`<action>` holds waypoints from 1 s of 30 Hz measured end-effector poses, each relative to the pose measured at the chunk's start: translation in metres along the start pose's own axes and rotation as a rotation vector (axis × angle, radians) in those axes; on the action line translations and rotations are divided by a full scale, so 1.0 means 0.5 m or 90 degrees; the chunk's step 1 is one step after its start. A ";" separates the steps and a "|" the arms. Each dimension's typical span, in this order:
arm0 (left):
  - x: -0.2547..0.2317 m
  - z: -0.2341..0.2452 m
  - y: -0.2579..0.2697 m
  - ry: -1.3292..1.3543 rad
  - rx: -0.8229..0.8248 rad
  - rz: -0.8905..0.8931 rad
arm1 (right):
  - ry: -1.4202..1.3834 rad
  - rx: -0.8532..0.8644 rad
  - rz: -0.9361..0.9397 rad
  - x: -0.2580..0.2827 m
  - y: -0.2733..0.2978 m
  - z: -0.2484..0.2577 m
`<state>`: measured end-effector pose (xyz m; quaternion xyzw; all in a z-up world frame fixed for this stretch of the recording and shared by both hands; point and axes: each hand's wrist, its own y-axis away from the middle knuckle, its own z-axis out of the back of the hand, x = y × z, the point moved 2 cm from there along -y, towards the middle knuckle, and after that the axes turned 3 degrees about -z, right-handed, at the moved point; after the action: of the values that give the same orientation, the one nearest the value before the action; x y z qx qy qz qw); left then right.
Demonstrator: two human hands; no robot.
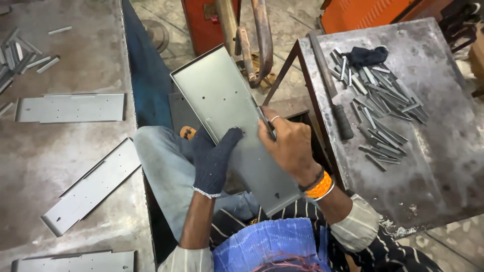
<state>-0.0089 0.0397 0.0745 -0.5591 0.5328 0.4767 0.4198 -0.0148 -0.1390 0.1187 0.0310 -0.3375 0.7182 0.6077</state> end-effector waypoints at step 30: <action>-0.127 -0.069 -0.036 0.046 0.033 0.031 | 0.061 0.073 -0.047 0.011 -0.084 0.074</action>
<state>0.0135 0.0199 0.1428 -0.5520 0.5732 0.4521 0.4029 0.0080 -0.1521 0.1685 0.0440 -0.2651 0.7143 0.6462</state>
